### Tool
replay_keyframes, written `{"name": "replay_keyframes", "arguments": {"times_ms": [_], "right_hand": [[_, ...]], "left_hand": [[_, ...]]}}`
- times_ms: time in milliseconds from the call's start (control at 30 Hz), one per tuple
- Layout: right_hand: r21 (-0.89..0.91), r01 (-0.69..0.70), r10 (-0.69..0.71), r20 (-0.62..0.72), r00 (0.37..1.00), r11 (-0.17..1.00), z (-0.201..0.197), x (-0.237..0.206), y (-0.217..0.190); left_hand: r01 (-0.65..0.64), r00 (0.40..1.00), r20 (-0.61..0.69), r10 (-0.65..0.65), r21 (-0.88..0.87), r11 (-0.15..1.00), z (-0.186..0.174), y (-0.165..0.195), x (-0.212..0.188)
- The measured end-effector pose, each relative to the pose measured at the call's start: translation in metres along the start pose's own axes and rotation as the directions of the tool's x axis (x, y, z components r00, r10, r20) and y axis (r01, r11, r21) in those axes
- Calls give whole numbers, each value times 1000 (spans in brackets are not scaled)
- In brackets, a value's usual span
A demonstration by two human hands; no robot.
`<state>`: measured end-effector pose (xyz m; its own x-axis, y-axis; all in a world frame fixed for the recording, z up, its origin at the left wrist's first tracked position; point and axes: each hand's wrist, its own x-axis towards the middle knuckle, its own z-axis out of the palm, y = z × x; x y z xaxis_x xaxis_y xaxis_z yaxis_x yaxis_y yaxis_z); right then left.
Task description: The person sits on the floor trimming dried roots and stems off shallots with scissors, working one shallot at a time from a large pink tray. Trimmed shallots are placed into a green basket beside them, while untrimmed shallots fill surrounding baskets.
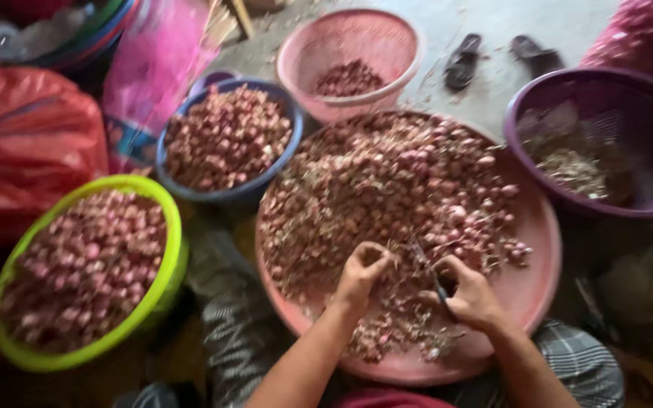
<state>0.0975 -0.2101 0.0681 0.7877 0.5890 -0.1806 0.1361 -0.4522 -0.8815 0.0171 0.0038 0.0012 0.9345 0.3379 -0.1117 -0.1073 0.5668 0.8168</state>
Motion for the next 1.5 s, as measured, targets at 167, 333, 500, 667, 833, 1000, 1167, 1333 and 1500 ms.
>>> {"name": "replay_keyframes", "arguments": {"times_ms": [167,333,500,667,833,1000,1167,1333,1500], "right_hand": [[-85,-72,83,142,986,994,6,-2,0],[-15,-65,67,170,983,998,11,-1,5],[57,-50,44,109,993,997,14,1,16],[138,-142,128,105,986,980,15,4,26],[128,-122,113,77,991,984,12,4,27],[145,-45,48,-18,999,988,6,7,32],[216,25,-19,-31,999,976,3,14,45],[260,-74,87,-39,995,963,0,16,50],[289,225,-164,-219,962,931,-4,15,45]], "left_hand": [[103,993,-31,-116,-277,955,6,-10,0],[74,997,25,-70,-337,939,13,-21,-4],[122,991,-5,-130,-305,944,8,-33,-5],[79,997,11,-79,-276,958,7,-34,-3],[223,971,3,-239,-370,902,11,-16,-9],[343,890,-46,-454,-587,733,-2,-15,8],[72,992,-48,-114,-530,845,31,55,92],[-127,916,-376,138,53,990,79,187,218],[-449,818,85,569,712,540,53,125,167]]}}
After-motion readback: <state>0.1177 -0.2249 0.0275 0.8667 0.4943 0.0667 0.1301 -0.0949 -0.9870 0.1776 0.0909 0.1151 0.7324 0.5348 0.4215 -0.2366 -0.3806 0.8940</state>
